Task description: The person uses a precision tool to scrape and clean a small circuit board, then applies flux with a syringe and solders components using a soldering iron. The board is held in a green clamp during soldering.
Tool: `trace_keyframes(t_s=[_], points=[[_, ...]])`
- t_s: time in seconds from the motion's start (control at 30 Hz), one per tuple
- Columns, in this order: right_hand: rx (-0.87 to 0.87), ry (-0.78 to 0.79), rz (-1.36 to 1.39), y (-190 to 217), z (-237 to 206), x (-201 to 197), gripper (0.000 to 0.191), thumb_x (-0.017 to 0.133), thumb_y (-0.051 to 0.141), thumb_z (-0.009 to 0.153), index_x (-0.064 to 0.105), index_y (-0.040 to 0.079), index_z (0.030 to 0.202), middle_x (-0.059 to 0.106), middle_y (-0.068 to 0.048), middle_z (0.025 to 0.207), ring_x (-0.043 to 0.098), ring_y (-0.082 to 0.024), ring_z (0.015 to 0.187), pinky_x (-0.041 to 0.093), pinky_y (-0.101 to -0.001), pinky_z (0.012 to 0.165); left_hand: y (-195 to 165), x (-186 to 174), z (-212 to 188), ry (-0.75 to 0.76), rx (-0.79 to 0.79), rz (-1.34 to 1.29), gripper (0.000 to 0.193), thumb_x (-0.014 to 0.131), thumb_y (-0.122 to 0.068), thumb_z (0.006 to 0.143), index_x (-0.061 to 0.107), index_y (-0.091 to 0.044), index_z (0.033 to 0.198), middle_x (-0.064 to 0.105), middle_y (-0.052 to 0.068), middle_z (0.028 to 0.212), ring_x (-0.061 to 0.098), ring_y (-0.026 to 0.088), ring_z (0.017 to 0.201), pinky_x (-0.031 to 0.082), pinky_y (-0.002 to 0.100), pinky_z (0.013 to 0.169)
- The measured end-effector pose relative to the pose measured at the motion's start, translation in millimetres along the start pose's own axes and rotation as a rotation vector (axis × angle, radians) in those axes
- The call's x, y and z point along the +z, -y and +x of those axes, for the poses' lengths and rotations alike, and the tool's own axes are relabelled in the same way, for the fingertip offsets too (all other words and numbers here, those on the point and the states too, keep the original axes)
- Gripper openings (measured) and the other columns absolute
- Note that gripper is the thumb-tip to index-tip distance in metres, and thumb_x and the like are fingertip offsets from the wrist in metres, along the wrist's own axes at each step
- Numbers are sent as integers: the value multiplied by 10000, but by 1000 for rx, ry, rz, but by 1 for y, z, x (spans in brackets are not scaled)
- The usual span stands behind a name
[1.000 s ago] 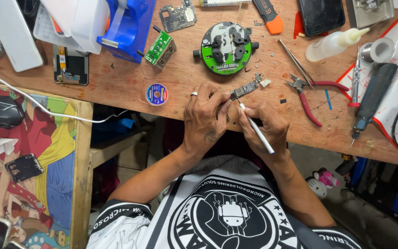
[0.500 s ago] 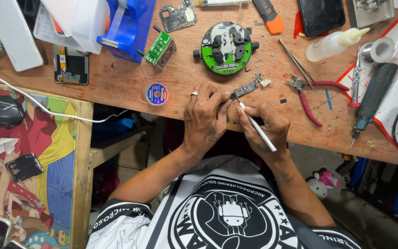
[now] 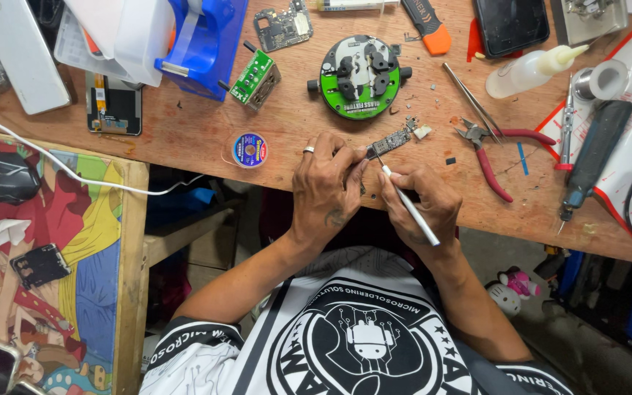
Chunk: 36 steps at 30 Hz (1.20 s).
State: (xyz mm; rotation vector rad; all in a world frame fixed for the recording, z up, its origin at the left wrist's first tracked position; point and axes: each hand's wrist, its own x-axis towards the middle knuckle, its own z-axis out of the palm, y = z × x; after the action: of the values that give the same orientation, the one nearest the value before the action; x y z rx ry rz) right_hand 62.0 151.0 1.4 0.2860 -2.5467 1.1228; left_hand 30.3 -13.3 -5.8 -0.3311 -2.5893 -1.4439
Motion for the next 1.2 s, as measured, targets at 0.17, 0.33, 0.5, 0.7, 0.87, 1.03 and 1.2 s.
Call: trace_keyframes(t_s=[0.17,0.33,0.5,0.7,0.87,1.03,1.2], points=[[-3,1,-18,-1,-2,-1,184,810,-14,908,629,-11,869,733,-138,909,719,-205,757,556,-305,658,-1,0,0,22,-26,0,139,743,-91,891,729,-25,1013,583,101,956,607,286,866,490,425,729],[-1,13,-12,-1,-2,0,178,800,-22,902,626,-14,864,732,-143,908,715,-212,755,550,-309,655,-1,-1,0,-2,3,-16,135,734,-83,894,721,-24,1014,585,102,974,615,295,904,496,422,748],[-38,22,-32,-1,-1,-2,190,805,-22,896,618,-14,858,724,-145,897,713,-227,755,548,-321,667,-1,-1,0,-11,2,-10,124,737,-81,894,721,-28,1005,590,106,975,615,300,905,495,431,753],[-9,8,-22,0,-1,-2,191,803,-25,908,619,3,865,728,-140,911,716,-222,756,552,-316,668,0,-1,0,0,-9,-9,132,742,-86,888,722,-33,1006,591,103,964,616,294,887,493,430,746],[-25,8,-24,-1,-1,-2,172,795,-25,911,625,-10,892,724,-135,904,721,-219,764,558,-309,670,0,0,1,7,-17,-8,125,739,-83,898,724,-31,1011,583,108,958,610,299,884,488,423,735],[-34,18,-29,-1,-2,-2,178,793,-24,910,618,-9,885,729,-135,912,726,-216,773,561,-302,669,-1,0,0,-4,2,-11,118,735,-84,897,715,-27,999,587,97,969,615,292,909,494,420,755],[-46,7,-24,-1,-1,-1,190,799,-19,914,614,2,878,728,-139,917,717,-218,764,555,-308,667,0,-1,0,0,-6,-6,138,737,-85,890,725,-29,1016,589,98,969,614,286,891,498,425,749]])
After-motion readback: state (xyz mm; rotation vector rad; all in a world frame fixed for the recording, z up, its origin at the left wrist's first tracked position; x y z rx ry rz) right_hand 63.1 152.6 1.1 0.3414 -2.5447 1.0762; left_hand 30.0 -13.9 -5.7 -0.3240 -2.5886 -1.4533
